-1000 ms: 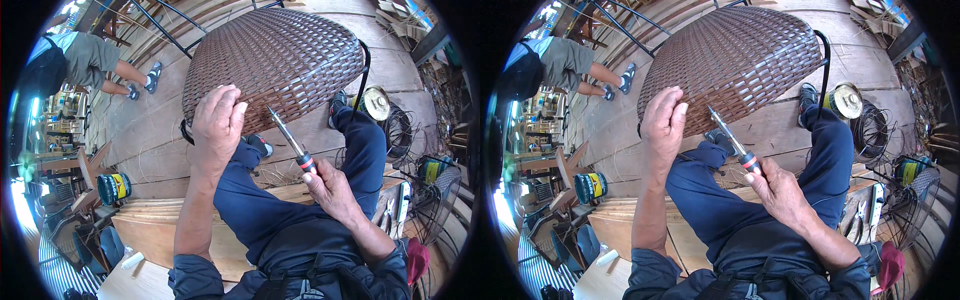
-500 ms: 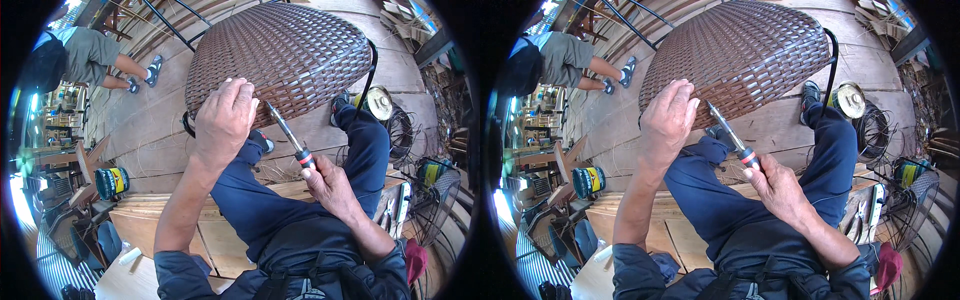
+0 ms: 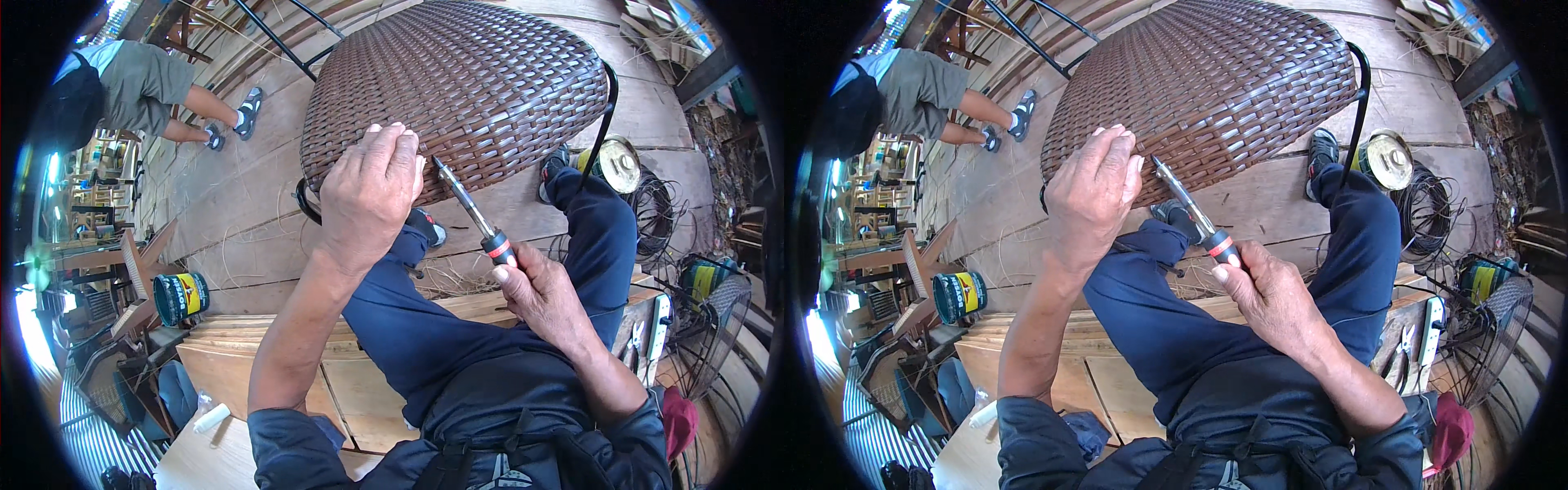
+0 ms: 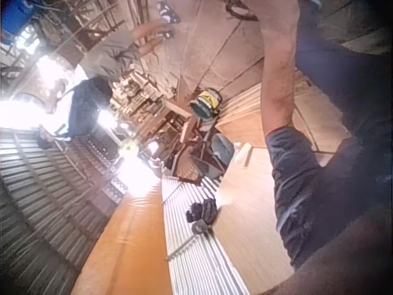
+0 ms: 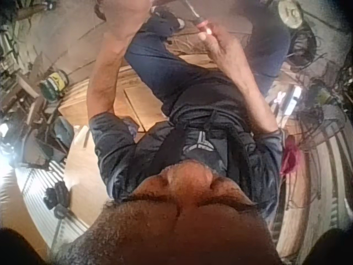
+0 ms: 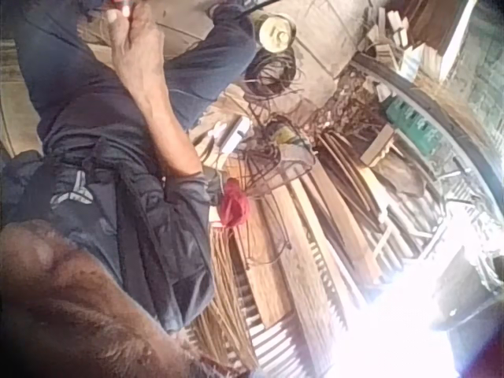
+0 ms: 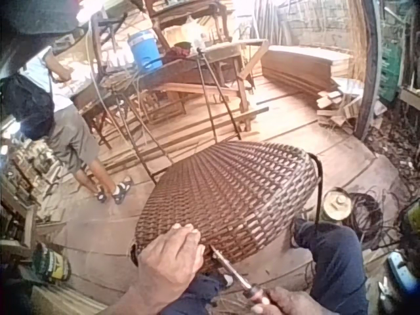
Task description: The person uses a soldering iron and pliers to melt and secure the woven strands along the edge of a chair seat.
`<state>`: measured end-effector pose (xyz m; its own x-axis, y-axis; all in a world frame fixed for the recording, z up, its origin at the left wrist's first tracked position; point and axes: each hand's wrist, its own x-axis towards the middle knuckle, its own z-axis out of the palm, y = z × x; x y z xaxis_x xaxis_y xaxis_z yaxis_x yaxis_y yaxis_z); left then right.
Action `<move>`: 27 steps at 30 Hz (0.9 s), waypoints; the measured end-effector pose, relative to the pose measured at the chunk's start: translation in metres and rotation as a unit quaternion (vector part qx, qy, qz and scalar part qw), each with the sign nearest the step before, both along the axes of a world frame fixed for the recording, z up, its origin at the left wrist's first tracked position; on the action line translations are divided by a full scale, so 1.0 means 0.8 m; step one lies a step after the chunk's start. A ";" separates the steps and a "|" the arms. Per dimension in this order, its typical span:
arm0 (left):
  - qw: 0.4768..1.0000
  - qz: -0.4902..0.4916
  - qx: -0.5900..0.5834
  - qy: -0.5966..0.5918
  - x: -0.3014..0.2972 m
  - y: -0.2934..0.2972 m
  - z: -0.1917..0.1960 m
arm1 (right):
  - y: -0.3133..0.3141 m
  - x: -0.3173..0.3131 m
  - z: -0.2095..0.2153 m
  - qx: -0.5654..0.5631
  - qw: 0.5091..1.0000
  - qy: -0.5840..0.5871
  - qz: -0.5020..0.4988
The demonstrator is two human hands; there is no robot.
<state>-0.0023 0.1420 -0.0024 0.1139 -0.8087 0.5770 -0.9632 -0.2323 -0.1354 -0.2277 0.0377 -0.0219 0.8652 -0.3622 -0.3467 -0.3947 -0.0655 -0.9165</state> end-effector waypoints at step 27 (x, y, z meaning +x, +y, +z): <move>0.963 0.011 -0.073 0.258 0.003 -0.001 -0.006 | -0.017 0.003 0.000 -0.137 0.990 -0.035 0.006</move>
<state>0.0000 0.1414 -0.0069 0.4324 -0.7177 0.5458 -0.8879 -0.2334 0.3964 -0.2249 0.0241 -0.0219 0.8885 -0.4243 -0.1750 -0.3279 -0.3202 -0.8888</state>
